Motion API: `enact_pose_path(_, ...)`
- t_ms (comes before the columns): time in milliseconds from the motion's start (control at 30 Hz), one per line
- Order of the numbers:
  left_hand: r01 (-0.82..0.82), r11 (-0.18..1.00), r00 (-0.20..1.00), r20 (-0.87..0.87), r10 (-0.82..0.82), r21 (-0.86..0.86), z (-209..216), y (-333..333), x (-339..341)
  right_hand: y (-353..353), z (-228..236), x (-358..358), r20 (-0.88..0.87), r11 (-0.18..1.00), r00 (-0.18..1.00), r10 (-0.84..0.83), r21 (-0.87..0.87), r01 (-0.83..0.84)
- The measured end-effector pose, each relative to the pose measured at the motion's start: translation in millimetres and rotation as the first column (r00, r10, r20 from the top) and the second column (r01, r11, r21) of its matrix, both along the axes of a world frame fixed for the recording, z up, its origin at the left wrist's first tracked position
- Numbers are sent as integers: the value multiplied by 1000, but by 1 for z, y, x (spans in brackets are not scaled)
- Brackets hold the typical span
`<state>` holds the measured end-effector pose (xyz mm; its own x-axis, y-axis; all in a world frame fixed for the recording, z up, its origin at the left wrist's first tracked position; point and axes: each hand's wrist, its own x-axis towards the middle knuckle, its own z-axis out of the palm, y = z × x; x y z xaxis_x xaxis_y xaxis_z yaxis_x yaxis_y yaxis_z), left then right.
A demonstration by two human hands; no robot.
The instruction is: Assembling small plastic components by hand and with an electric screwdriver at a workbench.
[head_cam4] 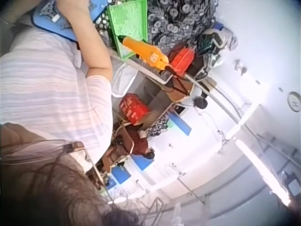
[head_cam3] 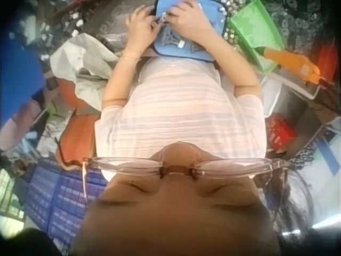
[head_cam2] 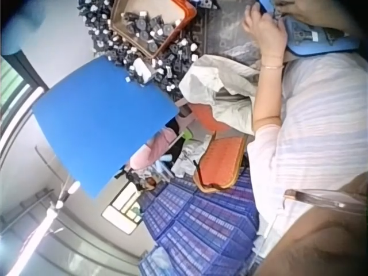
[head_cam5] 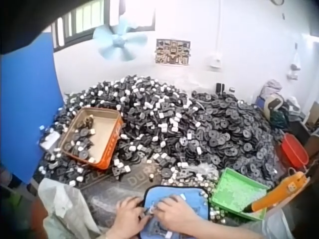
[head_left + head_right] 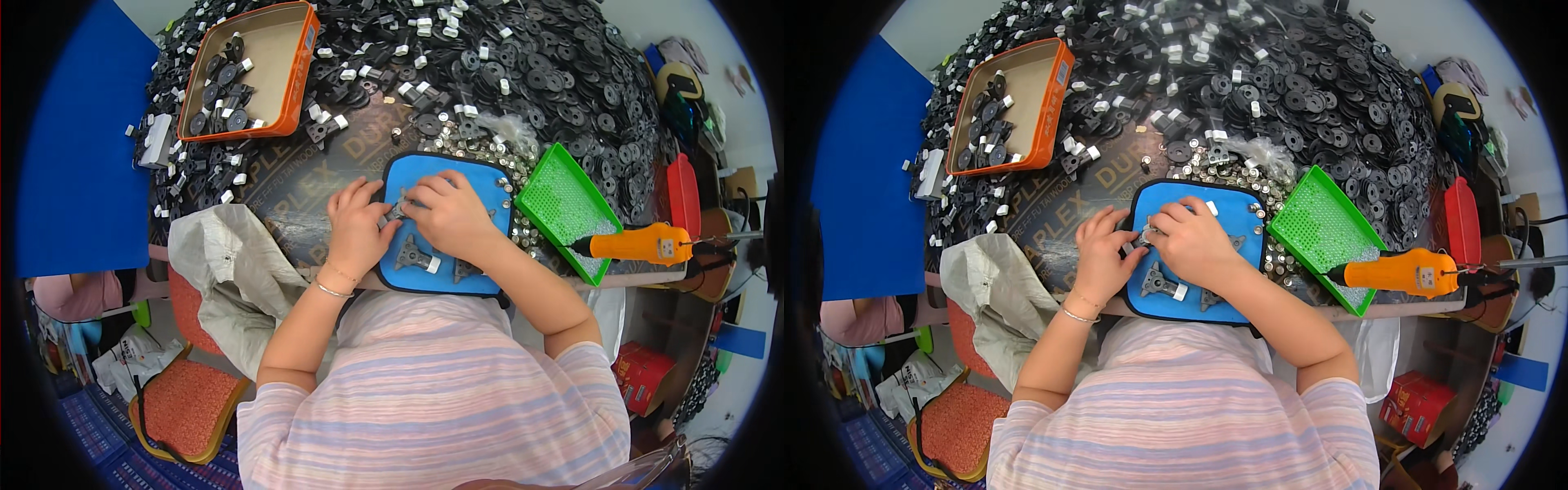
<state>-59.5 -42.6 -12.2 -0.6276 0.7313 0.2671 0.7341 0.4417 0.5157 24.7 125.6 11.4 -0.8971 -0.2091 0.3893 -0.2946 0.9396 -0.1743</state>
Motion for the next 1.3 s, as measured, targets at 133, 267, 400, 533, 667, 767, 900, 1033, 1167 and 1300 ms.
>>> enact_pose_path(133,1,1000,1000,4,-1,7,-2,0,-1,1,0,-1,54,999,998,-23,-47,26)
enact_pose_path(267,-8,1000,1000,17,8,20,-2,-2,0,5,7,3,24,992,999,-35,-121,38)
enact_pose_path(400,-8,1000,1000,15,8,29,-3,0,1,6,6,4,66,996,998,-13,-83,19)
enact_pose_path(533,-11,1000,1000,26,10,17,-2,0,1,2,3,3,53,996,999,-13,-92,18)
enact_pose_path(667,-5,1000,1000,18,4,29,-3,2,0,4,6,5,55,995,998,-40,-85,45)
enact_pose_path(767,-11,999,1000,2,11,35,-3,1,0,22,19,11,58,982,987,-152,-105,157)
enact_pose_path(900,-10,999,999,-37,11,44,-4,4,-1,68,22,37,165,883,870,-465,16,469)
enact_pose_path(1033,4,999,999,-54,-2,44,-5,9,-1,72,18,51,244,749,710,-660,292,595)
enact_pose_path(1167,-15,1000,997,-79,17,27,0,8,1,74,8,56,197,737,714,-672,276,618)
enact_pose_path(1300,-13,999,998,-55,15,47,4,0,4,77,4,56,139,757,747,-650,204,621)
